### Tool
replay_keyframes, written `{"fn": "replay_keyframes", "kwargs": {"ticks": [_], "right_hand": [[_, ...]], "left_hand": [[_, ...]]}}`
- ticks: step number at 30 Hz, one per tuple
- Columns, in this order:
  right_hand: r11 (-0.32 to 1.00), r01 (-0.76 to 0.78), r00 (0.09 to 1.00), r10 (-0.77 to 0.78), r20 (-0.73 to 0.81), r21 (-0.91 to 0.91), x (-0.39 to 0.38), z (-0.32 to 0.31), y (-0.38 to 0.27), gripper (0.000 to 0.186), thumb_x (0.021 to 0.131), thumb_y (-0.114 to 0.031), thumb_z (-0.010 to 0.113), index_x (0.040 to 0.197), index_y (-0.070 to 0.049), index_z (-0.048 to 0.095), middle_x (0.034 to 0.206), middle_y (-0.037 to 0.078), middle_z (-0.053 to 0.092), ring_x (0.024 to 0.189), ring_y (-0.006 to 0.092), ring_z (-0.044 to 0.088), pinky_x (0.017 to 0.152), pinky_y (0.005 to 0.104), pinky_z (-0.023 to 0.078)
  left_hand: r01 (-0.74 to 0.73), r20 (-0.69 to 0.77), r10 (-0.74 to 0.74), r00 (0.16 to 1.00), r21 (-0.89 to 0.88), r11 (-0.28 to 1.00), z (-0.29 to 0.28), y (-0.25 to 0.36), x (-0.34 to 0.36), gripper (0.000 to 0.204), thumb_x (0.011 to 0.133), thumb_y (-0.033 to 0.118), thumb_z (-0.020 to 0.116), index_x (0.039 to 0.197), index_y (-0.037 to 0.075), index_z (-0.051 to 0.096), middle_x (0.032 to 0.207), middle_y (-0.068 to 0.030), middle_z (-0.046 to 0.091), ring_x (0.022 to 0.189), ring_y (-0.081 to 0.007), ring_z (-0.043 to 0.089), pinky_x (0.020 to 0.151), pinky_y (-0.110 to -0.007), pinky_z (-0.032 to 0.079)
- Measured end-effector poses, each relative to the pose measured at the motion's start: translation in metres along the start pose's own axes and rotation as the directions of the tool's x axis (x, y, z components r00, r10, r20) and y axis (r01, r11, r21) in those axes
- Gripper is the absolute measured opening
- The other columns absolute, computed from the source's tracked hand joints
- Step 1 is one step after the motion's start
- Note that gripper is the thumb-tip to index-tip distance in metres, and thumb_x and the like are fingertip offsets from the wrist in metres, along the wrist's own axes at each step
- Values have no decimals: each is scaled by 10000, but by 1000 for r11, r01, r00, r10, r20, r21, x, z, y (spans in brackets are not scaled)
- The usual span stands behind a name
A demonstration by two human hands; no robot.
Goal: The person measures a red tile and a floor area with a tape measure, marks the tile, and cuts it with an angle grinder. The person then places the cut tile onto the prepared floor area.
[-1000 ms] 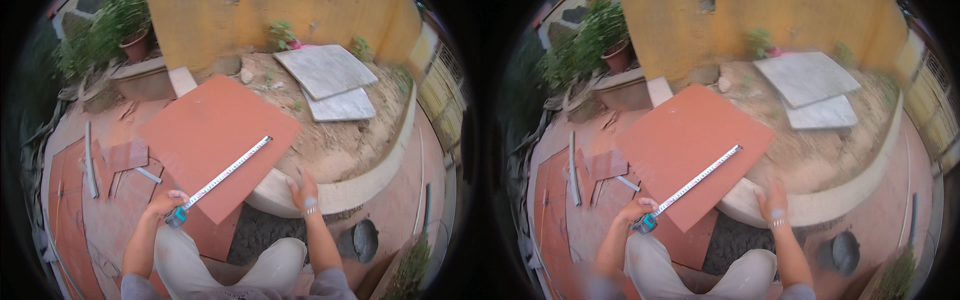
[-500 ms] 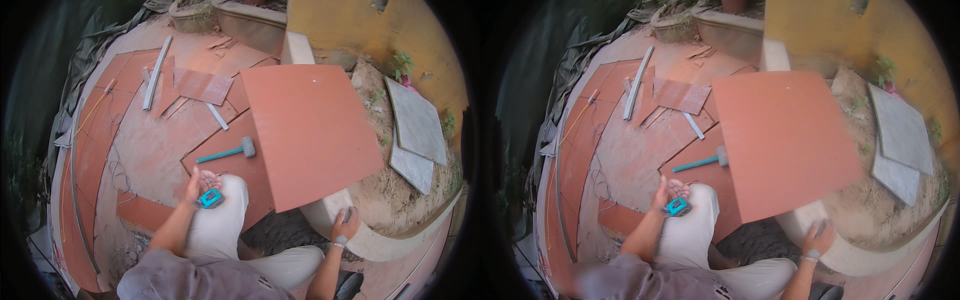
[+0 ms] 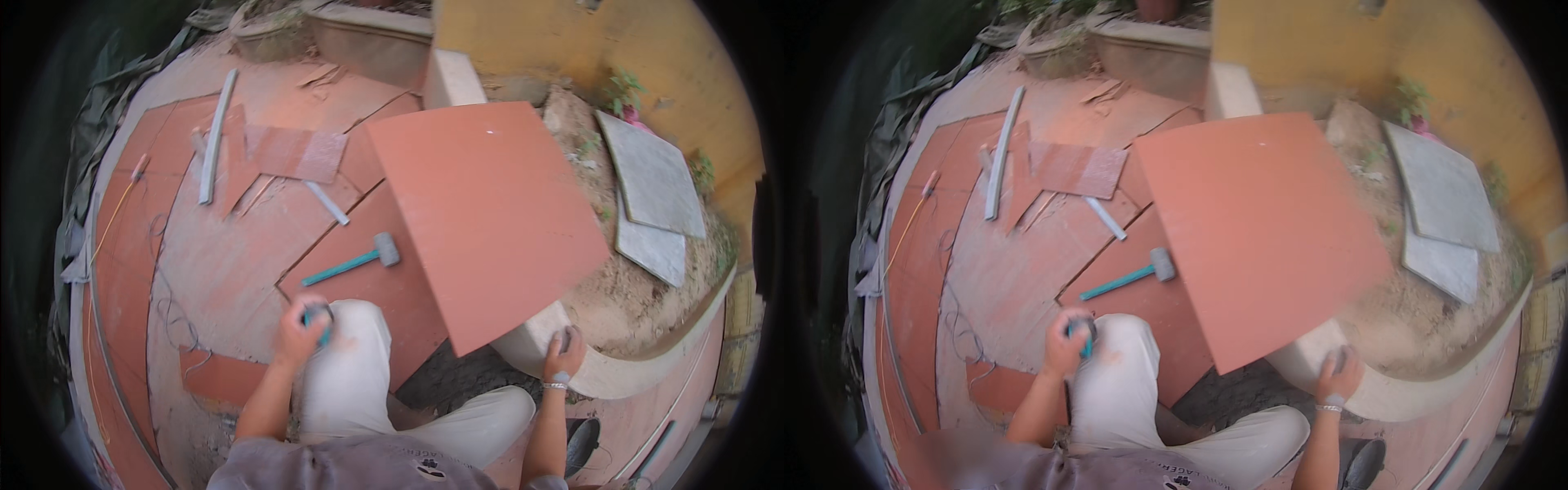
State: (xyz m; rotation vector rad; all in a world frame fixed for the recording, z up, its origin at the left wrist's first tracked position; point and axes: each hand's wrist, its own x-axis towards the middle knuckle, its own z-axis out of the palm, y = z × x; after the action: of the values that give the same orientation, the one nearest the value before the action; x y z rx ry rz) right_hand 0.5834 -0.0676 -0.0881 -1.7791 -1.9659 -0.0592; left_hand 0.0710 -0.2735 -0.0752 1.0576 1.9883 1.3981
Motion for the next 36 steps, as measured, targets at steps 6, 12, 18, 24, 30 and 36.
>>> {"fn": "replay_keyframes", "kwargs": {"ticks": [6, 12, 18, 24, 30, 36], "right_hand": [[1000, 19, 1000, -19, 3, -11, 0, 2, -1, 348, 934, -214, 654, 1215, -9, 645, 1315, 219, 636, 1212, 421, 570, 1058, 496, 440], [1000, 5, 1000, -5, 19, -28, -1, -1, -3, 345, 945, -209, 642, 1223, -5, 639, 1339, 228, 619, 1229, 424, 559, 1073, 499, 426], [999, 14, 999, -13, 29, -33, -1, 1, -1, 345, 945, -199, 640, 1227, 0, 633, 1339, 234, 614, 1243, 428, 548, 1091, 497, 411], [999, 15, 999, -14, 31, -30, 0, 2, 0, 351, 929, -190, 645, 1222, 2, 632, 1321, 249, 614, 1235, 434, 548, 1088, 503, 410], [1000, 8, 1000, -9, 5, 6, 3, -2, -8, 343, 902, -190, 661, 1188, -3, 634, 1294, 250, 620, 1216, 439, 551, 1073, 507, 416], [1000, 1, 1000, -1, 14, -1, 4, -5, -12, 360, 886, -188, 664, 1197, -10, 624, 1286, 246, 620, 1193, 442, 555, 1065, 521, 412]], "left_hand": [[576, -207, -584, 785, 590, 566, -49, -163, 25, 418, 901, 367, 717, 1105, 3, 710, 1020, -228, 740, 959, -414, 708, 859, -479, 548], [381, -173, -385, 907, 729, 569, -12, -236, 69, 413, 949, 350, 660, 1154, -6, 703, 1234, -253, 680, 1211, -419, 614, 1043, -511, 476], [275, 19, -411, 912, 713, 645, 103, -195, 214, 570, 976, 321, 649, 1507, 191, 486, 1524, -225, 475, 1382, -420, 489, 1129, -511, 433], [354, -15, -552, 834, 781, 514, 155, -193, 275, 518, 1007, 424, 583, 1460, 178, 531, 1495, -220, 510, 1331, -436, 538, 1101, -531, 462], [417, -141, -465, 874, 709, 569, 121, -233, 280, 317, 1019, 275, 499, 1186, 131, 727, 1166, -233, 714, 1128, -429, 680, 934, -554, 559], [57, 167, -200, 965, 612, 789, 53, -203, 176, 214, 975, 174, 589, 1152, 68, 648, 1072, -212, 719, 987, -413, 698, 838, -483, 567]]}}
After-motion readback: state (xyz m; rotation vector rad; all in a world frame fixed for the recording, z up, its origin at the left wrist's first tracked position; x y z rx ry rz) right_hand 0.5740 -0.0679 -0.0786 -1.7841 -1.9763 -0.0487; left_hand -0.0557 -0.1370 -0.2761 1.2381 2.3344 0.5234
